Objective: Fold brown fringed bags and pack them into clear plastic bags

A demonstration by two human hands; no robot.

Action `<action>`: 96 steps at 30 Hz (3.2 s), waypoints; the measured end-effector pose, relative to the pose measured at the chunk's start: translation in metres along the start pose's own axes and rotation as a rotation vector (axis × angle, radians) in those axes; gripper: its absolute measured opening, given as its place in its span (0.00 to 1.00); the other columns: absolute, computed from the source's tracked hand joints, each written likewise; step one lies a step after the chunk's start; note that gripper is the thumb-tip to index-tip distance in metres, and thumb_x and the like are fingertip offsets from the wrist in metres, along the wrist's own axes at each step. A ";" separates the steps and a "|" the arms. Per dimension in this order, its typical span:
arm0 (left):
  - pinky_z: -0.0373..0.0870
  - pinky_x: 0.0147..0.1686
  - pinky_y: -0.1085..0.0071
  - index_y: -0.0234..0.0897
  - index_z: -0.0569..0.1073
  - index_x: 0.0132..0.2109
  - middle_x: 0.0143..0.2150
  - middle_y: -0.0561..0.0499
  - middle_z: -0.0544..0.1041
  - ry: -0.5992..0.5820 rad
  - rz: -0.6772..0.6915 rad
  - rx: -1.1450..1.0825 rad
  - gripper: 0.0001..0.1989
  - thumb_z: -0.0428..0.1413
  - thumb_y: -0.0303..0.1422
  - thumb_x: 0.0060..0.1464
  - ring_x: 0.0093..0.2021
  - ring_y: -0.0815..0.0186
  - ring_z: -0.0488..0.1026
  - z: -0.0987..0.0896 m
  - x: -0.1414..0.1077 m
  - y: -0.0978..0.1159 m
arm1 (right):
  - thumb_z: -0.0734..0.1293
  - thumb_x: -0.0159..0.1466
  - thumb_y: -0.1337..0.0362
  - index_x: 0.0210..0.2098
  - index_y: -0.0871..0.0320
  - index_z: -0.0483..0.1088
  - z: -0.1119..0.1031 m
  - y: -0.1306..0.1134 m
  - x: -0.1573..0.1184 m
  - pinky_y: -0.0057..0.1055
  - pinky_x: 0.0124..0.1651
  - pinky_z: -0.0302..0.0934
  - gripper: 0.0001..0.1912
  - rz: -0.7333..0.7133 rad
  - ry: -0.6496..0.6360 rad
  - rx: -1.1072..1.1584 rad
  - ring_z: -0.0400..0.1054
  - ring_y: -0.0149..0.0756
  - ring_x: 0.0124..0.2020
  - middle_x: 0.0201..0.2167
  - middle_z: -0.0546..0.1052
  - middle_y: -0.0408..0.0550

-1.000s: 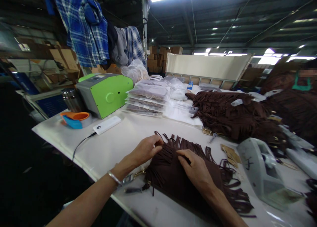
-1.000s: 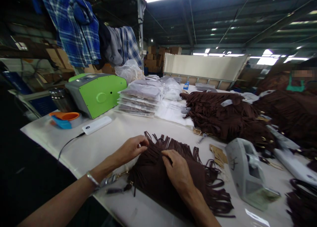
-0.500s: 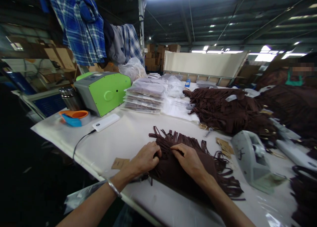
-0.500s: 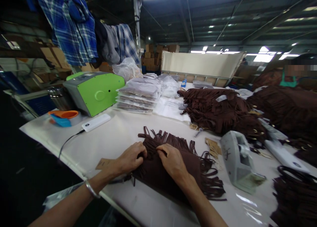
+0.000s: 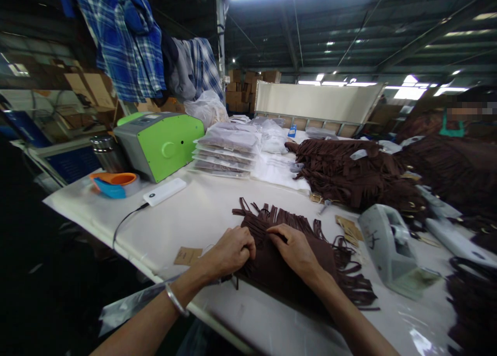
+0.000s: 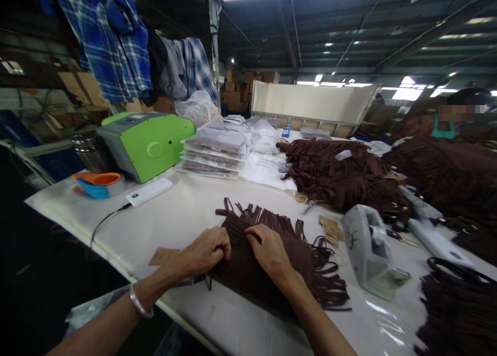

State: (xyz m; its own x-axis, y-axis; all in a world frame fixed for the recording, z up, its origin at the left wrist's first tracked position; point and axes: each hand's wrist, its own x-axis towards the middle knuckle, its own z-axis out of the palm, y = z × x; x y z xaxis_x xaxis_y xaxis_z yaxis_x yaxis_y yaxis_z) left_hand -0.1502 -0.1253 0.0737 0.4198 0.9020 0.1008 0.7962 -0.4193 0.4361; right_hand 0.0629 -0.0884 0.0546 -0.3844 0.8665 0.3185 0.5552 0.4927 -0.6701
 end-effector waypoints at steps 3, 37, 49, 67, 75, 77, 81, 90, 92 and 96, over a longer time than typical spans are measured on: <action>0.62 0.46 0.64 0.39 0.72 0.36 0.40 0.51 0.73 0.075 -0.098 0.081 0.14 0.47 0.20 0.47 0.43 0.62 0.68 -0.002 -0.003 -0.008 | 0.62 0.65 0.67 0.41 0.55 0.76 0.000 -0.006 0.000 0.31 0.51 0.62 0.11 -0.008 -0.047 -0.078 0.72 0.35 0.44 0.41 0.80 0.45; 0.64 0.46 0.67 0.39 0.73 0.37 0.40 0.52 0.73 0.102 0.010 -0.066 0.06 0.58 0.23 0.55 0.45 0.63 0.68 0.019 -0.037 -0.001 | 0.67 0.59 0.64 0.34 0.57 0.77 0.024 -0.062 0.030 0.35 0.39 0.64 0.06 0.136 -0.359 -0.562 0.76 0.46 0.39 0.35 0.81 0.54; 0.68 0.42 0.66 0.38 0.72 0.37 0.39 0.50 0.73 0.135 0.047 0.063 0.04 0.55 0.25 0.59 0.42 0.62 0.69 0.027 -0.035 0.009 | 0.67 0.58 0.66 0.28 0.55 0.78 -0.004 -0.053 0.039 0.34 0.38 0.64 0.06 0.115 -0.339 -0.626 0.76 0.46 0.37 0.31 0.81 0.54; 0.46 0.68 0.50 0.33 0.43 0.71 0.72 0.36 0.45 0.073 -0.009 0.207 0.43 0.41 0.58 0.61 0.72 0.53 0.41 0.026 0.003 -0.019 | 0.53 0.69 0.54 0.62 0.60 0.64 -0.037 0.043 -0.031 0.49 0.66 0.51 0.27 0.162 0.109 -0.482 0.60 0.46 0.63 0.61 0.68 0.54; 0.41 0.69 0.52 0.31 0.50 0.70 0.71 0.37 0.50 0.005 0.101 0.239 0.43 0.39 0.60 0.60 0.71 0.55 0.44 0.054 0.038 -0.014 | 0.53 0.69 0.51 0.65 0.60 0.60 -0.019 0.098 -0.081 0.56 0.70 0.40 0.30 0.177 -0.001 -0.376 0.47 0.47 0.69 0.67 0.59 0.51; 0.42 0.68 0.52 0.31 0.50 0.70 0.71 0.37 0.51 -0.011 0.087 0.265 0.43 0.39 0.59 0.60 0.71 0.55 0.45 0.047 0.033 -0.018 | 0.53 0.70 0.52 0.65 0.60 0.59 -0.009 0.089 -0.074 0.56 0.70 0.38 0.29 0.158 -0.004 -0.350 0.45 0.47 0.70 0.67 0.58 0.51; 0.43 0.68 0.50 0.29 0.51 0.69 0.71 0.36 0.50 -0.037 0.048 0.331 0.42 0.38 0.59 0.61 0.71 0.54 0.47 0.034 0.025 -0.036 | 0.54 0.71 0.54 0.66 0.62 0.57 0.007 0.052 -0.050 0.55 0.70 0.38 0.29 0.123 -0.047 -0.315 0.44 0.45 0.70 0.68 0.56 0.52; 0.48 0.66 0.50 0.29 0.53 0.69 0.69 0.36 0.55 0.077 0.090 0.413 0.39 0.38 0.56 0.63 0.69 0.51 0.51 0.039 0.029 -0.061 | 0.64 0.66 0.53 0.61 0.56 0.65 -0.043 0.022 -0.046 0.49 0.70 0.42 0.27 0.248 0.191 0.243 0.53 0.47 0.67 0.64 0.64 0.52; 0.46 0.66 0.48 0.30 0.51 0.69 0.70 0.36 0.53 0.149 0.151 0.414 0.40 0.40 0.56 0.62 0.70 0.50 0.49 0.033 0.028 -0.040 | 0.62 0.66 0.49 0.58 0.55 0.68 -0.075 0.028 -0.069 0.48 0.66 0.52 0.26 0.350 0.361 0.350 0.61 0.47 0.62 0.60 0.69 0.54; 0.46 0.66 0.50 0.37 0.56 0.67 0.69 0.42 0.57 0.115 0.439 0.329 0.36 0.52 0.52 0.59 0.69 0.51 0.51 0.031 0.030 0.037 | 0.64 0.63 0.44 0.46 0.59 0.75 -0.118 0.041 -0.131 0.42 0.51 0.68 0.26 0.555 0.585 0.514 0.74 0.46 0.46 0.44 0.79 0.56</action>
State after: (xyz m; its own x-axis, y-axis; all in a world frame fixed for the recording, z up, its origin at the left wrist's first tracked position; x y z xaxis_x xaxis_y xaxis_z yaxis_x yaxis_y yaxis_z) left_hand -0.0949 -0.1173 0.0650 0.7070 0.6332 0.3150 0.6592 -0.7513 0.0309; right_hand 0.2230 -0.1721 0.0651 0.3430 0.9375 0.0583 0.1017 0.0247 -0.9945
